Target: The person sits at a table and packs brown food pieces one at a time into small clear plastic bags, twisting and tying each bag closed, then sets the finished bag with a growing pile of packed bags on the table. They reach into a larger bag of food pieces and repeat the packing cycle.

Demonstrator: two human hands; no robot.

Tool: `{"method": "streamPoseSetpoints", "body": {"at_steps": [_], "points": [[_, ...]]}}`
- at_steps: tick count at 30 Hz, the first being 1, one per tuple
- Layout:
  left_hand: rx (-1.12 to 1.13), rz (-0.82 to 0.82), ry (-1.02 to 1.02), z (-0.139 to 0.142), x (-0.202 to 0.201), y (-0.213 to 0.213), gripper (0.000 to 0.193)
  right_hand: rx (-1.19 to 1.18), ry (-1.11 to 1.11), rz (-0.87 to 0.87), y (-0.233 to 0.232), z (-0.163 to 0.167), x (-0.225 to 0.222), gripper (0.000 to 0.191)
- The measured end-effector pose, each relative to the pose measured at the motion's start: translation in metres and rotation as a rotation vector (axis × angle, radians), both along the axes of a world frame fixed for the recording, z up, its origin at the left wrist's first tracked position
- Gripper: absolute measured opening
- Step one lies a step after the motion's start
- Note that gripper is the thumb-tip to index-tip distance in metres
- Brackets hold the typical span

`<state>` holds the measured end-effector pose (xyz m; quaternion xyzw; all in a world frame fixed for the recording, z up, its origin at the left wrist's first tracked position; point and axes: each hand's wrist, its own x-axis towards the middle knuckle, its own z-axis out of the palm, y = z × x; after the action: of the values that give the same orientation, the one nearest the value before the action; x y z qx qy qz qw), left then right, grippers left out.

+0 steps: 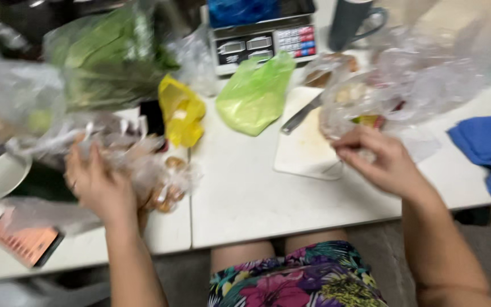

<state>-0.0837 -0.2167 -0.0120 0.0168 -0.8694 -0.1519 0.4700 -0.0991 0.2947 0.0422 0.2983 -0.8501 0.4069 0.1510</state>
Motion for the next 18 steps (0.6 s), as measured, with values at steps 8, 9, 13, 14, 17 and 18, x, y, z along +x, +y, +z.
{"method": "streamPoseSetpoints", "body": {"at_steps": [8, 9, 13, 14, 17, 18], "points": [[-0.146, -0.433, 0.251, -0.028, 0.004, 0.163, 0.038, 0.467, 0.207, -0.418, 0.001, 0.021, -0.149, 0.044], [-0.137, -0.466, 0.236, -0.028, 0.003, 0.166, 0.038, 0.501, 0.173, -0.443, -0.006, 0.016, -0.163, 0.053], [-0.059, -0.542, 0.136, -0.018, 0.003, 0.161, 0.037, 0.768, 0.049, -0.499, -0.026, 0.000, -0.199, 0.059], [-0.034, -0.550, 0.102, -0.016, 0.003, 0.158, 0.036, 0.862, 0.019, -0.505, -0.028, -0.002, -0.205, 0.054], [0.026, -0.557, 0.157, -0.012, 0.004, 0.159, 0.033, 0.293, -0.120, -0.508, -0.021, 0.005, -0.222, 0.040], [0.057, -0.597, 0.146, -0.012, 0.004, 0.161, 0.032, -0.014, -0.214, -0.468, -0.016, 0.010, -0.228, 0.034]]}}
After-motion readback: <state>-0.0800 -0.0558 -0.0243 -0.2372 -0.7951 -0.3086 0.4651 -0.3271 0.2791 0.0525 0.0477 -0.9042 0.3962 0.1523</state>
